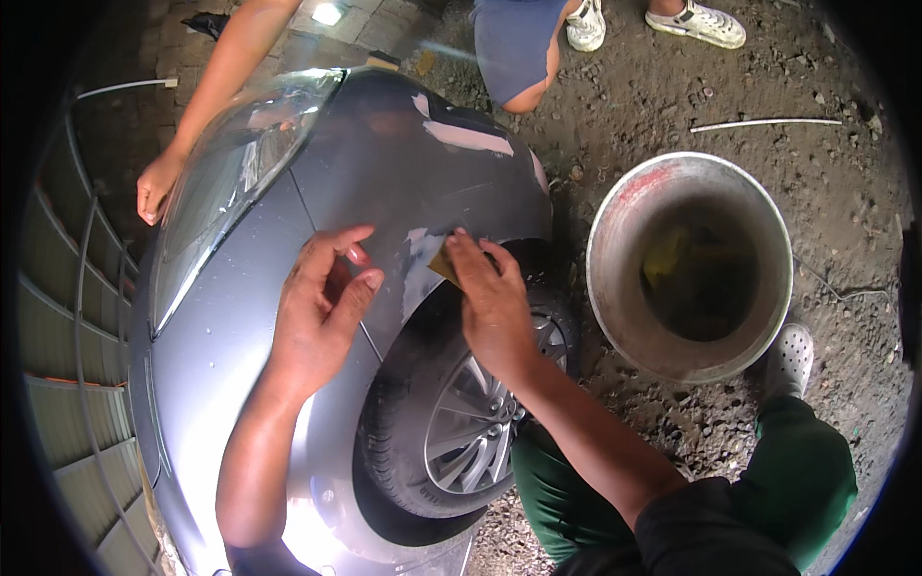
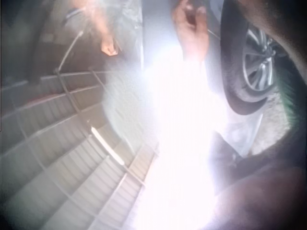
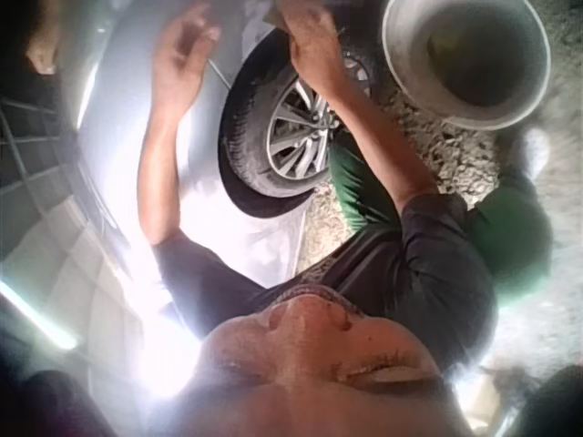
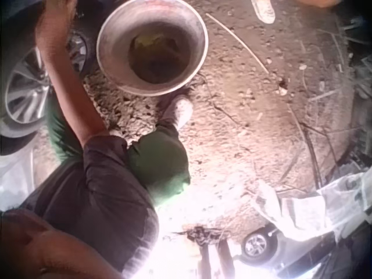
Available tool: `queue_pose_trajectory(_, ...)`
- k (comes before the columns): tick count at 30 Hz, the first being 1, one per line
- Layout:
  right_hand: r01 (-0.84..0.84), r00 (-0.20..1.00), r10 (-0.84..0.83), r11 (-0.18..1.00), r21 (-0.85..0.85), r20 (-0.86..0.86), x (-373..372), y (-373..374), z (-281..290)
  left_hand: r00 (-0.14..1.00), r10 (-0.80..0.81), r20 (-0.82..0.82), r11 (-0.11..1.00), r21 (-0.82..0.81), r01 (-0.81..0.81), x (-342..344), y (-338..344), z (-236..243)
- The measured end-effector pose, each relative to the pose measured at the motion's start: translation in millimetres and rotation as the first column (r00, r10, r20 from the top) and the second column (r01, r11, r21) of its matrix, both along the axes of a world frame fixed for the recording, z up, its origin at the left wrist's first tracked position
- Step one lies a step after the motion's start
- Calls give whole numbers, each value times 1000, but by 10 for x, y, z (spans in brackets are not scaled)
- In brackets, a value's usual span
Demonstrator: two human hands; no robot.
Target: The person sits on the ground and uses a sanding block to sand the rear fender of a silver car. They repeatedly dip the sanding block into a bucket of water and continue sanding the surface.
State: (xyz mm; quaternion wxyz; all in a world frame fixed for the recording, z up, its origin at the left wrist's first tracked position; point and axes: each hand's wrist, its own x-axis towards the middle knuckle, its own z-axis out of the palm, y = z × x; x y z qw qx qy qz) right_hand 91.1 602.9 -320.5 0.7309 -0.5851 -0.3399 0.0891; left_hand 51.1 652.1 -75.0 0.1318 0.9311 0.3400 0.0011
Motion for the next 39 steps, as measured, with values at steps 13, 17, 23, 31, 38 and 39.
queue_pose_trajectory(13, 118, 990, -101, 971, -206, 95, -394, 247, 133, 998, -55, -41, 995, 81, 58, 5, -32, -59)
queue_pose_trajectory(17, 122, 975, -92, 983, -141, 202, -382, 203, -32, 997, -50, -56, 996, 74, 54, 14, -26, -89)
queue_pose_trajectory(23, 49, 978, -34, 996, -71, 203, -469, 131, 137, 995, -60, -82, 994, 91, 67, -2, -1, -99)
queue_pose_trajectory(31, 89, 980, -58, 984, -156, 189, -338, 181, 12, 994, -57, -91, 992, 108, 66, 32, -38, -100)
queue_pose_trajectory(38, 54, 971, -29, 994, -98, 239, -369, 143, 55, 992, -58, -113, 990, 118, 72, 33, -50, -87)
queue_pose_trajectory(39, 62, 975, -30, 988, -142, 218, -262, 208, -42, 992, -62, -106, 991, 115, 74, 23, -58, -66)
